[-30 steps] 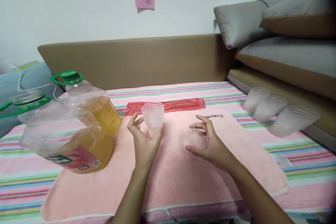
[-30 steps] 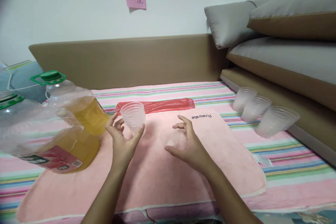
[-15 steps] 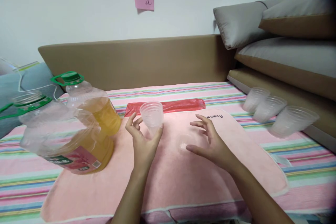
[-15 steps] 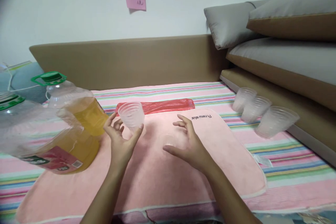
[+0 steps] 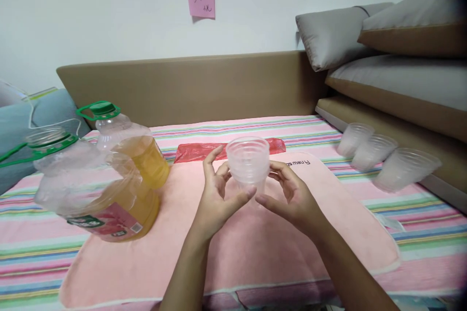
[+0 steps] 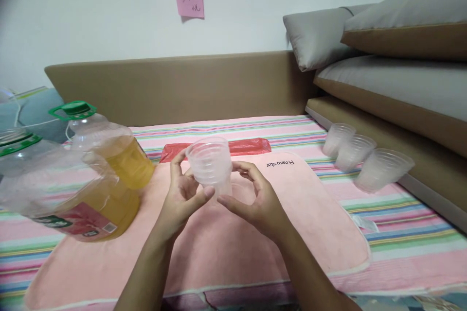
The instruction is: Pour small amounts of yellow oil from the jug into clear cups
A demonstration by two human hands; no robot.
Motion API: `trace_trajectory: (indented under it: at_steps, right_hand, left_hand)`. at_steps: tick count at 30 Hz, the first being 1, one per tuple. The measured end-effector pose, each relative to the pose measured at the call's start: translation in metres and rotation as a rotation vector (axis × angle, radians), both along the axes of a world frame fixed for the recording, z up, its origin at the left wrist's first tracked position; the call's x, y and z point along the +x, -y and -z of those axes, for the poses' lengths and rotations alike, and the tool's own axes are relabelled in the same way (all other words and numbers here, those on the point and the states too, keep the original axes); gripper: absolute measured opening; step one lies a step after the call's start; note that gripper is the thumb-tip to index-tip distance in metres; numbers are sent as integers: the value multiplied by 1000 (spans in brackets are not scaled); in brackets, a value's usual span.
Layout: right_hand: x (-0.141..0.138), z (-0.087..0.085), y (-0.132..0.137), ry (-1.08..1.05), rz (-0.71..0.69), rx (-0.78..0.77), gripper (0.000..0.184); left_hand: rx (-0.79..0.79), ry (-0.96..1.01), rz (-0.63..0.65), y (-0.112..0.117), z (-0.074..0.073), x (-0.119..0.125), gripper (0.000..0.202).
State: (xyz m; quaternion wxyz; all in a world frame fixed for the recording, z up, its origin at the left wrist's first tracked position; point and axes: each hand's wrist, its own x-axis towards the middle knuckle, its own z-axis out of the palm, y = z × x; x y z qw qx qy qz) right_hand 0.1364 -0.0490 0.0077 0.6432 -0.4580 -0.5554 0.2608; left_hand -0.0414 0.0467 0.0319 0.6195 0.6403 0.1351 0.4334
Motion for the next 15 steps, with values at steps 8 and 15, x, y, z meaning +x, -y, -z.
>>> trace_trajectory:
  at_steps: [8,15]
  right_hand:
    - [0,-4,4,-97,-18,-21,52]
    - [53,11,11,-126,424,95,48]
  left_hand:
    - [24,-95,93,7,1,8,110]
    - [124,-152,-33,-11,18,-5,73]
